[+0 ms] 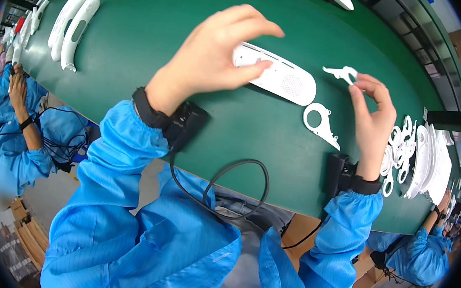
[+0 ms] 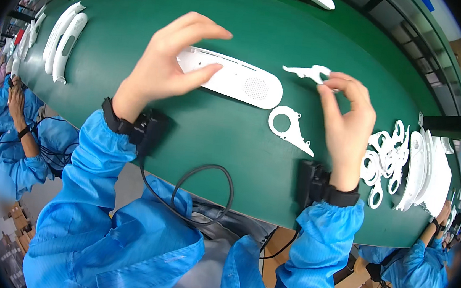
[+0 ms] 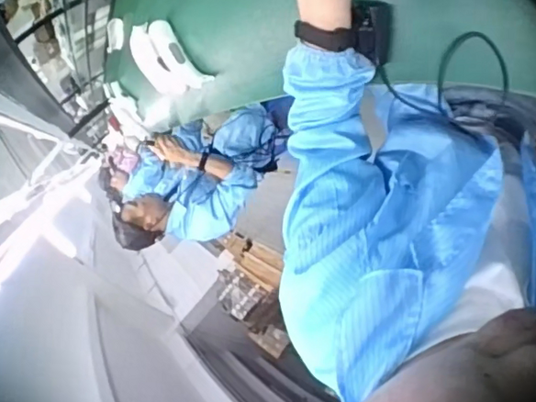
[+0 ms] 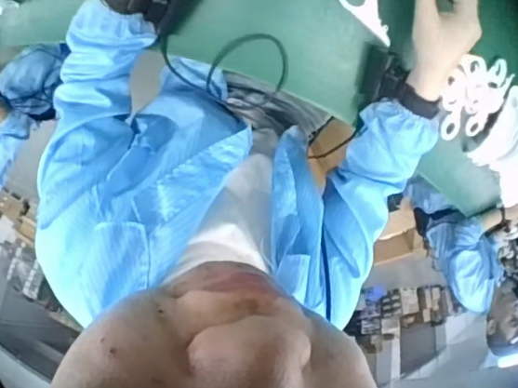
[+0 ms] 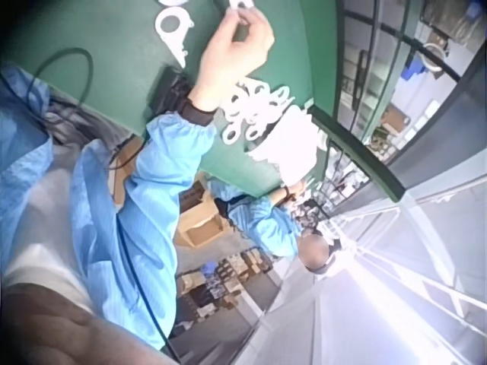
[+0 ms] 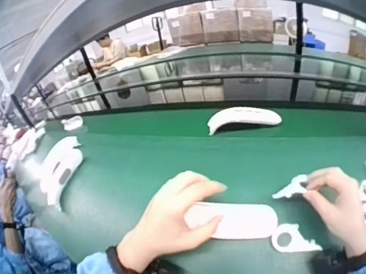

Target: Assembling white plastic housing parts at a factory workbench.

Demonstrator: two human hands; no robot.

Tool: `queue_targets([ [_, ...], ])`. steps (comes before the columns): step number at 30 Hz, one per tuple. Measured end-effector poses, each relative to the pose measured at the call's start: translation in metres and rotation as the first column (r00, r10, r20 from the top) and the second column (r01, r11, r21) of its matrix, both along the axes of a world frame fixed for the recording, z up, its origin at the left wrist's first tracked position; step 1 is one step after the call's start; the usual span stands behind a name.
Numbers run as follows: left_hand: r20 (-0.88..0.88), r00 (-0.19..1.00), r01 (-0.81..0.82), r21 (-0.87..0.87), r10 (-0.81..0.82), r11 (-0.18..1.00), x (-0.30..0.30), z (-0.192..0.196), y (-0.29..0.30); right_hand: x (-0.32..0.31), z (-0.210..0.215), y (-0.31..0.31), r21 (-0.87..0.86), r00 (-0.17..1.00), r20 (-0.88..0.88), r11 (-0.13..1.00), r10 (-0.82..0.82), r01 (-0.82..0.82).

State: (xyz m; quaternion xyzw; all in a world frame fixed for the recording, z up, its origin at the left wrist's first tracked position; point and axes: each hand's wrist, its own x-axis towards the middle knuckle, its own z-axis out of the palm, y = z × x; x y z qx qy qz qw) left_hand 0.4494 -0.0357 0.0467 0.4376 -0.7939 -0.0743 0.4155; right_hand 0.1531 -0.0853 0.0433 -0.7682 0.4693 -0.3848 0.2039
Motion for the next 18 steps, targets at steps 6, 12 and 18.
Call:
queue_targets([
  [6, -0.032, 0.999, -0.022, 0.065, 0.024, 0.998, -0.028, -0.007, 0.007, 0.059, 0.000, 0.033, -0.185, 0.988, -0.113, 0.975, 0.105, -0.124],
  [12, 0.178, 0.983, -0.049, 0.016, 0.045, 0.999, -0.033, -0.016, 0.002, 0.066, -0.006, 0.039, -0.041, 0.992, -0.022, 0.991, 0.125, -0.125],
  [18, 0.238, 0.959, -0.172, 0.057, 0.154, 0.984, -0.034, -0.010, 0.005, 0.061, -0.005, 0.040, -0.061, 0.981, -0.034, 0.979, 0.190, -0.192],
])
